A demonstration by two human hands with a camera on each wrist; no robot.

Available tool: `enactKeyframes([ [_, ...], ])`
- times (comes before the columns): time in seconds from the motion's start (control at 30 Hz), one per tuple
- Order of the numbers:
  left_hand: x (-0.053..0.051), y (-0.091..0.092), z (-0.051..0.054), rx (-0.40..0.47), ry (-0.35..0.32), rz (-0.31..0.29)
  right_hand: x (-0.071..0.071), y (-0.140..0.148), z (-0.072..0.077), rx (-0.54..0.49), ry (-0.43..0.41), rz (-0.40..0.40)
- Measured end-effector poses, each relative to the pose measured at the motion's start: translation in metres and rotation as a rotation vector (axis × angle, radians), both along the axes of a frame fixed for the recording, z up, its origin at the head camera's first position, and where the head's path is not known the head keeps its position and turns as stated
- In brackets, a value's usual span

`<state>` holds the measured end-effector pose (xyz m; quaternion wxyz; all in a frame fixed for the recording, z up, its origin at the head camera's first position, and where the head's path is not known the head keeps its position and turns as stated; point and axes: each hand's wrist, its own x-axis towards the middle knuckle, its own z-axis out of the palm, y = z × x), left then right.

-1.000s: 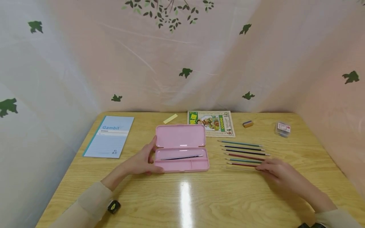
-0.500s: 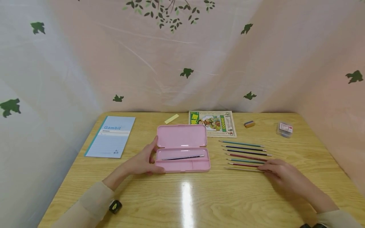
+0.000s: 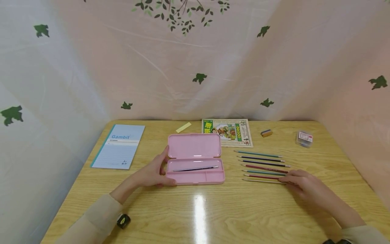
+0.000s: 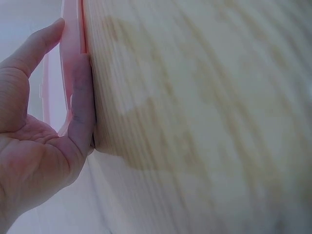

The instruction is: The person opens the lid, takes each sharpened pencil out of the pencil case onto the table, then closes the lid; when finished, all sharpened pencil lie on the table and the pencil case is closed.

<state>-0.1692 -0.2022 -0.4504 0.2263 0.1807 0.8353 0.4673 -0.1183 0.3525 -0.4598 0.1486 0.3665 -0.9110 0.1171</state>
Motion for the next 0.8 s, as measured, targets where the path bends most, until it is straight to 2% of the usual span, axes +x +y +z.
enactKeyframes([
  [0.23, 0.0012, 0.0007, 0.0004, 0.025, -0.001, -0.006, 0.0009, 0.0002, -0.0017, 0.002, 0.004, -0.004],
  [0.47, 0.0002, 0.0009, 0.0, -0.002, 0.006, -0.009, 0.0026, 0.0011, -0.0025, 0.007, 0.004, -0.025],
  [0.8, 0.0014, 0.0017, 0.0013, 0.011, 0.027, -0.013, 0.0022, 0.0, -0.0026, 0.007, -0.005, -0.03],
])
